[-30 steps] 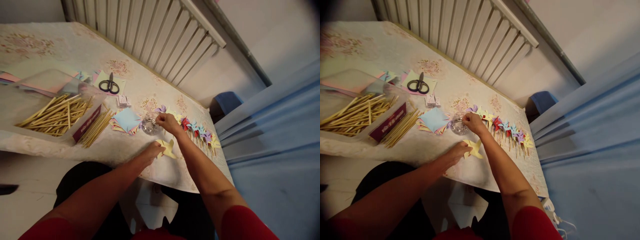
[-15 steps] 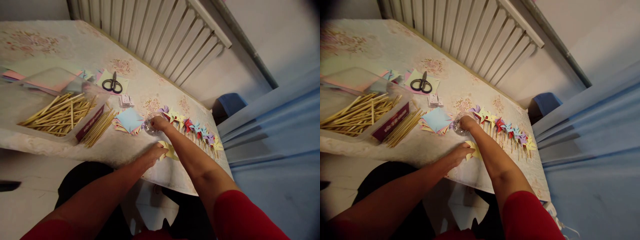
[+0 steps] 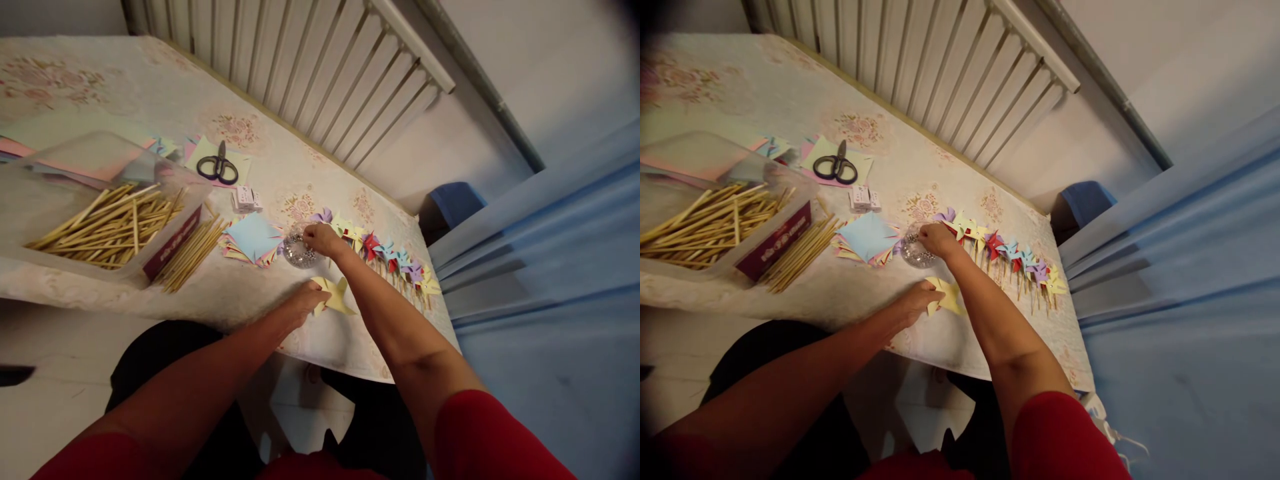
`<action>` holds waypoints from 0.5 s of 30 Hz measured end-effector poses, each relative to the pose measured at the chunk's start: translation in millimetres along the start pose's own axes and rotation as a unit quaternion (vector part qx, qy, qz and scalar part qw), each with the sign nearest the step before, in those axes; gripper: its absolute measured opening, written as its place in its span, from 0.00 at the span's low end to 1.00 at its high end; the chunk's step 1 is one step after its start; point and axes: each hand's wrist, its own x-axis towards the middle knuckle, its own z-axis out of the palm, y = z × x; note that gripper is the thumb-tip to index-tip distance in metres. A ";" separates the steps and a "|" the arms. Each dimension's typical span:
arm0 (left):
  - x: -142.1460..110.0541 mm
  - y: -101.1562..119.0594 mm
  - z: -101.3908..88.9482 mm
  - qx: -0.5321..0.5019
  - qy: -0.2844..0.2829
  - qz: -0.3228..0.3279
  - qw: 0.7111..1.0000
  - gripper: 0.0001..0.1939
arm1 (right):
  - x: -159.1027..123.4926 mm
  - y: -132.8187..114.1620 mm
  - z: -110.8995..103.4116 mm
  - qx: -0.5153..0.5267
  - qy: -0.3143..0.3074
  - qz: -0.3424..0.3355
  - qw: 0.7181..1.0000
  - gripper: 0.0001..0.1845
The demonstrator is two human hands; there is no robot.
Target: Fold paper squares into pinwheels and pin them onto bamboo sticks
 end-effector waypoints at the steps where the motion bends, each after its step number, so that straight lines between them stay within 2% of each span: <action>1: 0.4 0.3 -0.3 0.001 -0.002 0.005 1.000 0.04 | -8.4 -0.3 -6.4 0.031 0.014 0.005 0.999 0.11; 5: 3.2 0.4 -2.5 -0.007 -0.007 0.029 1.000 0.03 | -60.3 9.4 -28.0 0.186 0.095 0.032 0.978 0.10; 8: 4.3 1.4 -4.6 -0.026 -0.009 0.033 0.999 0.04 | -110.8 32.1 -27.4 0.214 0.144 0.092 0.962 0.10; 10: 4.0 3.2 -5.4 -0.035 -0.011 0.034 0.999 0.04 | -143.9 51.7 -14.4 0.211 0.144 0.138 0.957 0.10; 12: 3.1 5.6 -5.4 -0.040 -0.007 0.034 0.999 0.04 | -173.0 69.4 7.4 0.205 0.135 0.196 0.950 0.10; 14: 2.2 7.7 -5.0 -0.043 -0.001 0.027 0.999 0.04 | -195.8 80.0 33.1 0.142 0.112 0.220 0.959 0.11; 15: 2.0 8.2 -4.7 -0.045 0.001 0.023 0.999 0.04 | -204.5 81.9 45.5 0.102 0.095 0.210 0.968 0.11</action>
